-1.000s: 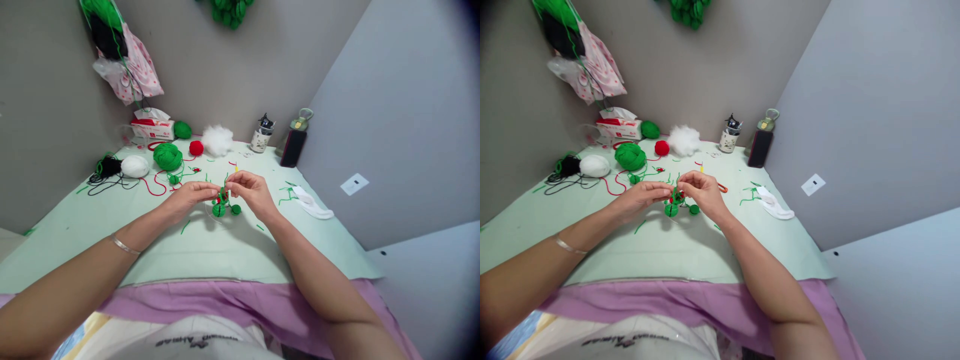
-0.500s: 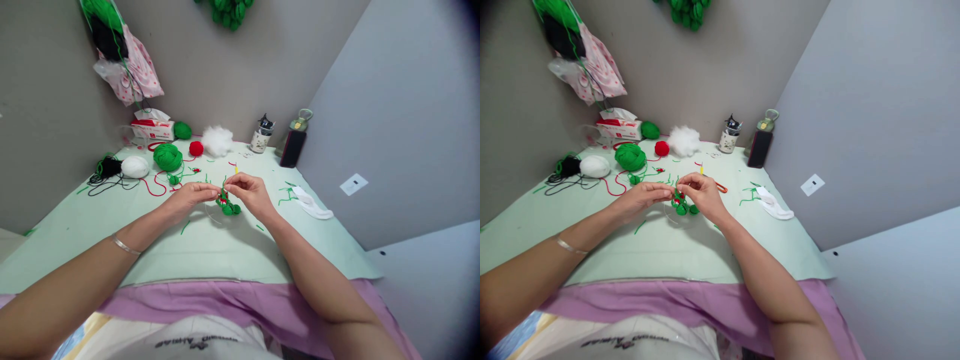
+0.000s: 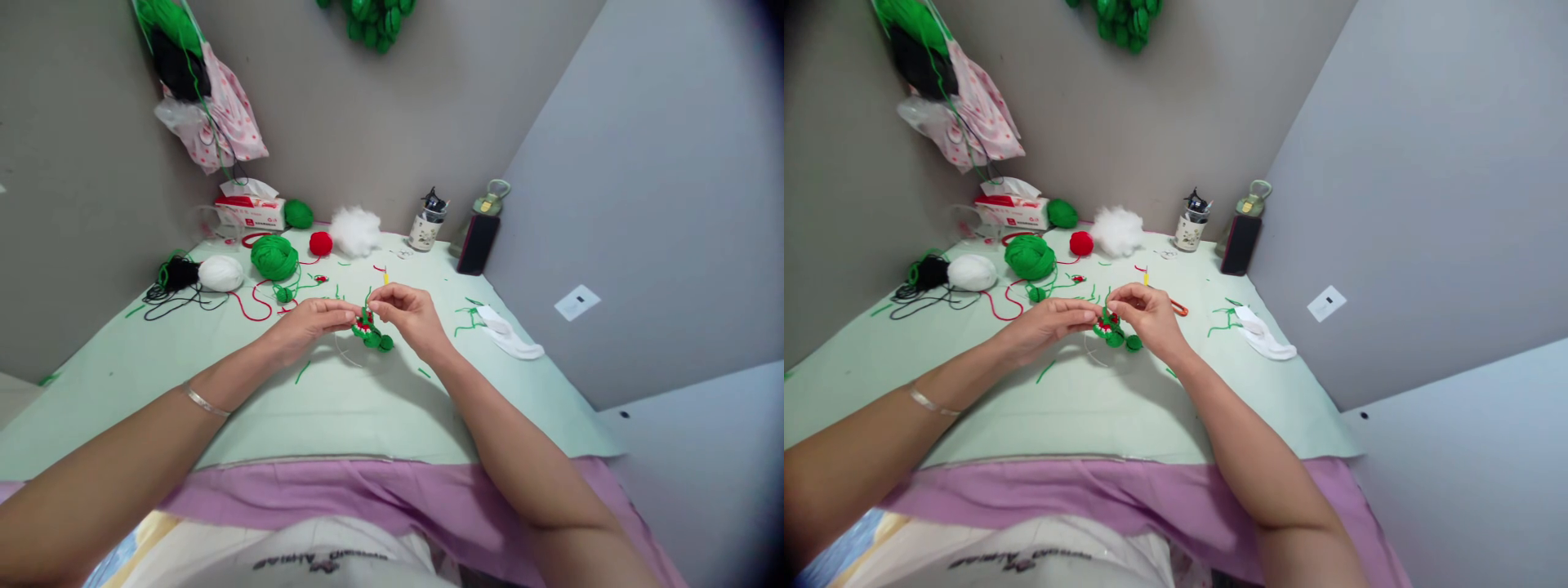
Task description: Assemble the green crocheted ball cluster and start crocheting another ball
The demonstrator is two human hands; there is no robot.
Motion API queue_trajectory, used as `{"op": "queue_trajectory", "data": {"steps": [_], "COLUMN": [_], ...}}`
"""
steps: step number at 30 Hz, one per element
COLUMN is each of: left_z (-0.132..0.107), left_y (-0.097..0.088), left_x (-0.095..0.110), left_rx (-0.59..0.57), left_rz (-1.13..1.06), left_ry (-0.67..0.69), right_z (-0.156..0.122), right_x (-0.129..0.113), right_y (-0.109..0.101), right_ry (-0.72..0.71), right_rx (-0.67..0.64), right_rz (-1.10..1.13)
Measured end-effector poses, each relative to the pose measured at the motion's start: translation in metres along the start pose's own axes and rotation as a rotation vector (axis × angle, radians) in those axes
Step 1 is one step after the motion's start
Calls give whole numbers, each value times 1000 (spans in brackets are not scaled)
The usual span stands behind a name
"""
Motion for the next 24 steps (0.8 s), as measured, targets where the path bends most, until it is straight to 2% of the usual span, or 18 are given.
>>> {"op": "queue_trajectory", "data": {"steps": [24], "left_z": [0], "left_y": [-1], "left_x": [-2], "left_rx": [-10], "left_rz": [-21], "left_ry": [18], "right_z": [-2], "right_x": [2], "right_y": [0], "right_ry": [-45], "right_rx": [7], "right_rz": [-14]}}
Point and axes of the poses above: each hand's wrist, its own z-axis towards the middle knuckle, its own y-axis out of the palm, x = y × z, the point moved 3 cm from there along z, towards the middle knuckle, and after that the axes turned 11 degrees about y, right-handed, at the moved point
